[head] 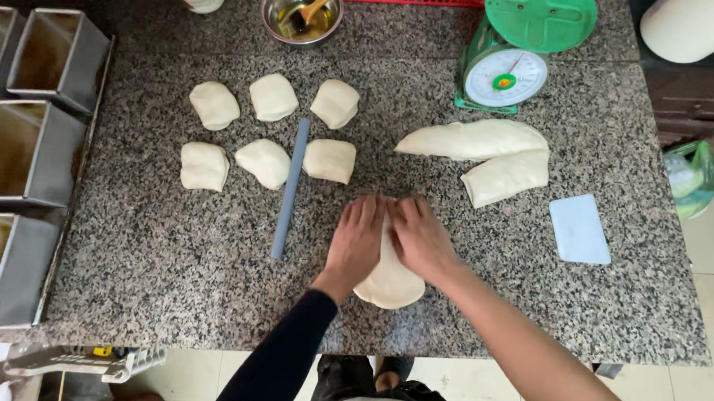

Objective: The person shapes dough pieces on a granite countertop, uses a rolling pin to flatten them, rolls them into cylinders, and places them into rectangular baking tins.

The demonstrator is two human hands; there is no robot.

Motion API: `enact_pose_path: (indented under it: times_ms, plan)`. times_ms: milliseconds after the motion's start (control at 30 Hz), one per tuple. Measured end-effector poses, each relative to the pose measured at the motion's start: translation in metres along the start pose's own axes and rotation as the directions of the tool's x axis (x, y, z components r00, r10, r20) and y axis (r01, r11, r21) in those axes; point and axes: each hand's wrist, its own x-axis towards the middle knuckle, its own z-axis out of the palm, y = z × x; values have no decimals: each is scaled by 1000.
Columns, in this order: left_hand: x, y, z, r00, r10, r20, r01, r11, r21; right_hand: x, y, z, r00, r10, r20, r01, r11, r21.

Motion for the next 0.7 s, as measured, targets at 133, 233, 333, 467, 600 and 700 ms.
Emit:
enact_pose_path:
  times_ms: [133,233,333,467,600,700]
  plan:
    - [-39,19,1,997,47,-55,-52,994,-98,-31,-17,17,999,-33,15,34,998,-62]
    - [-41,17,-6,997,61,-37,-65,991,-120,-34,-19,20,999,-42,-3,42,998,-37]
    - [-31,9,-16,990,19,141,18,967,-254,-28,-9,12,995,18,102,-27,996,90]
    - [-18,1,-21,998,-54,18,57,969,-242,-17,-7,-3,998,30,48,-35,994,104]
    - [-36,20,-16,998,-21,60,31,985,-170,-30,-23,3,997,-50,-61,52,998,30]
    - [-59,32,-17,999,28,33,-23,987,-156,-56,-31,9,994,-67,-88,73,995,68]
